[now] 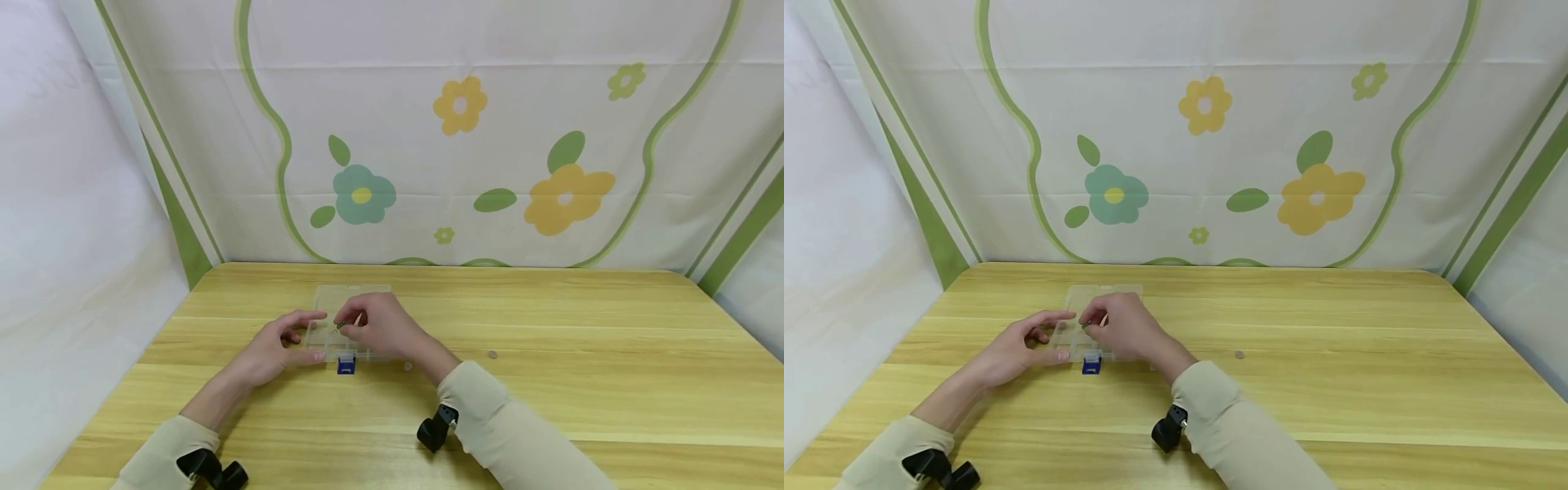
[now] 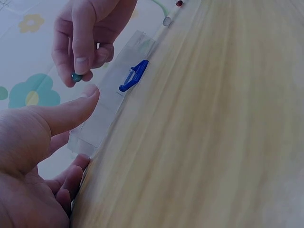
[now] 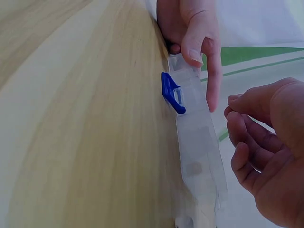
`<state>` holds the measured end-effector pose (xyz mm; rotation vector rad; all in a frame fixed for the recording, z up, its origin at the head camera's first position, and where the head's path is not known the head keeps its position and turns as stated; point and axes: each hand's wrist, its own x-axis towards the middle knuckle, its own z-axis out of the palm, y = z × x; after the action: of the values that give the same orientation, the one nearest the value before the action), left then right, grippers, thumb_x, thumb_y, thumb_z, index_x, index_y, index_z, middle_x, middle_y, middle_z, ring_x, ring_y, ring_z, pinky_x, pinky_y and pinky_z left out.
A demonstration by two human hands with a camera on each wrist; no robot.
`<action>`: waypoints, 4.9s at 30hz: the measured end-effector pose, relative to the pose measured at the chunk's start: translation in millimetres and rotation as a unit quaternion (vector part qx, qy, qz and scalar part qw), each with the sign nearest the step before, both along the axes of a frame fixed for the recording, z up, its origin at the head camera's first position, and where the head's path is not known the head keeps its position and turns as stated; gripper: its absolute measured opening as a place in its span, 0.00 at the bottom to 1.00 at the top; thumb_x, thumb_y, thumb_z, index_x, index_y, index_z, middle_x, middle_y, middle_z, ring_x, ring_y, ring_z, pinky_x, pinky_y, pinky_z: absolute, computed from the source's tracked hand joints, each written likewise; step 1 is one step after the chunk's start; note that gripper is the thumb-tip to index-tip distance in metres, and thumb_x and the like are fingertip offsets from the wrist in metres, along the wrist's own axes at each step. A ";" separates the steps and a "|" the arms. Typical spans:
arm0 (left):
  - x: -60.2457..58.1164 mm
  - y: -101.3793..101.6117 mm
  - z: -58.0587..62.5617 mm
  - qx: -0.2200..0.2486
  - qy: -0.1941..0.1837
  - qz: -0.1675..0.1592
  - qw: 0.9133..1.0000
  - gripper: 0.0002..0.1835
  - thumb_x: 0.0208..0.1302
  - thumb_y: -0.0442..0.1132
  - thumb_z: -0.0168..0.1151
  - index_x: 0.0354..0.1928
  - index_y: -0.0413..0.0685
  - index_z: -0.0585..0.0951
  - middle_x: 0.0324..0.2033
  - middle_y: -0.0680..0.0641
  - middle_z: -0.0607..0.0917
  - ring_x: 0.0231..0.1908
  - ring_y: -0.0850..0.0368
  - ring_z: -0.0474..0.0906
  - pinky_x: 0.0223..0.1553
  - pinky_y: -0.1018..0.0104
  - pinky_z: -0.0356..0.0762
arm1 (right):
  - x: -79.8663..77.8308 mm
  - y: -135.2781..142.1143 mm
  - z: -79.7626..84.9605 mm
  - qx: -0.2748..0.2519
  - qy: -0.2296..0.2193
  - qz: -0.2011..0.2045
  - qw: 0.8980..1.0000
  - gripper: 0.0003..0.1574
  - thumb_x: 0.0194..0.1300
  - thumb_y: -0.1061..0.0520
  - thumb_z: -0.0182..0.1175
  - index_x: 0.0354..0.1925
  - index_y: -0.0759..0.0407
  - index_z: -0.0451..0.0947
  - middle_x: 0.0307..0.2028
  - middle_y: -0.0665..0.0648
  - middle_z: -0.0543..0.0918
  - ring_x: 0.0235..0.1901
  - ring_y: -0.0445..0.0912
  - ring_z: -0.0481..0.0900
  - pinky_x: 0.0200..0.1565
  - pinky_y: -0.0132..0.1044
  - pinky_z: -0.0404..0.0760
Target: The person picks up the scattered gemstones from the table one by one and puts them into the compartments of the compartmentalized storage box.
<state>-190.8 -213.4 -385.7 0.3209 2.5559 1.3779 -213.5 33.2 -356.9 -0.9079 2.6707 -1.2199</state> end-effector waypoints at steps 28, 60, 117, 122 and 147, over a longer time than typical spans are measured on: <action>0.8 -3.0 0.4 -0.018 -0.008 -0.001 1.000 0.41 0.63 0.51 0.78 0.76 0.54 0.73 0.69 0.44 0.74 0.57 0.46 0.68 0.50 0.57 0.68 | -4.8 -44.7 -7.0 0.033 0.026 -0.015 0.999 0.06 0.73 0.57 0.68 0.46 0.50 0.90 0.40 0.44 0.90 0.35 0.33 0.80 0.40 0.25 0.78; -1.8 -7.8 -1.0 -0.008 -0.009 -0.007 1.000 0.41 0.62 0.48 0.79 0.75 0.53 0.73 0.66 0.44 0.77 0.54 0.49 0.67 0.49 0.58 0.67 | -7.0 -54.4 -9.5 0.127 0.091 -0.029 0.987 0.09 0.76 0.53 0.65 0.47 0.49 0.92 0.45 0.45 0.93 0.47 0.40 0.89 0.53 0.30 0.83; -3.6 -6.4 -2.0 -0.025 0.008 -0.008 1.000 0.41 0.63 0.51 0.78 0.77 0.59 0.73 0.68 0.42 0.75 0.54 0.48 0.67 0.50 0.58 0.67 | 14.7 100.8 9.7 0.021 0.028 -0.079 0.996 0.10 0.73 0.52 0.68 0.49 0.52 0.90 0.43 0.48 0.91 0.30 0.41 0.79 0.34 0.35 0.79; -3.7 -7.2 -2.2 -0.026 0.004 -0.002 1.000 0.41 0.62 0.52 0.78 0.76 0.60 0.74 0.68 0.42 0.75 0.54 0.48 0.67 0.51 0.58 0.67 | 20.9 120.0 9.6 0.015 0.024 -0.097 0.995 0.09 0.72 0.52 0.69 0.48 0.52 0.90 0.42 0.48 0.91 0.31 0.42 0.80 0.34 0.34 0.79; -4.4 -7.3 -1.0 -0.026 0.009 -0.001 1.000 0.40 0.63 0.52 0.78 0.76 0.60 0.74 0.68 0.42 0.75 0.54 0.47 0.66 0.51 0.58 0.67 | 28.1 196.3 2.9 0.029 -0.019 -0.168 0.985 0.15 0.71 0.49 0.71 0.53 0.51 0.89 0.42 0.49 0.90 0.36 0.45 0.83 0.37 0.34 0.79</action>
<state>-195.2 -220.6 -386.7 0.3279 2.6002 1.3105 -185.4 229.6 -354.0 -0.4304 2.8928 -1.1899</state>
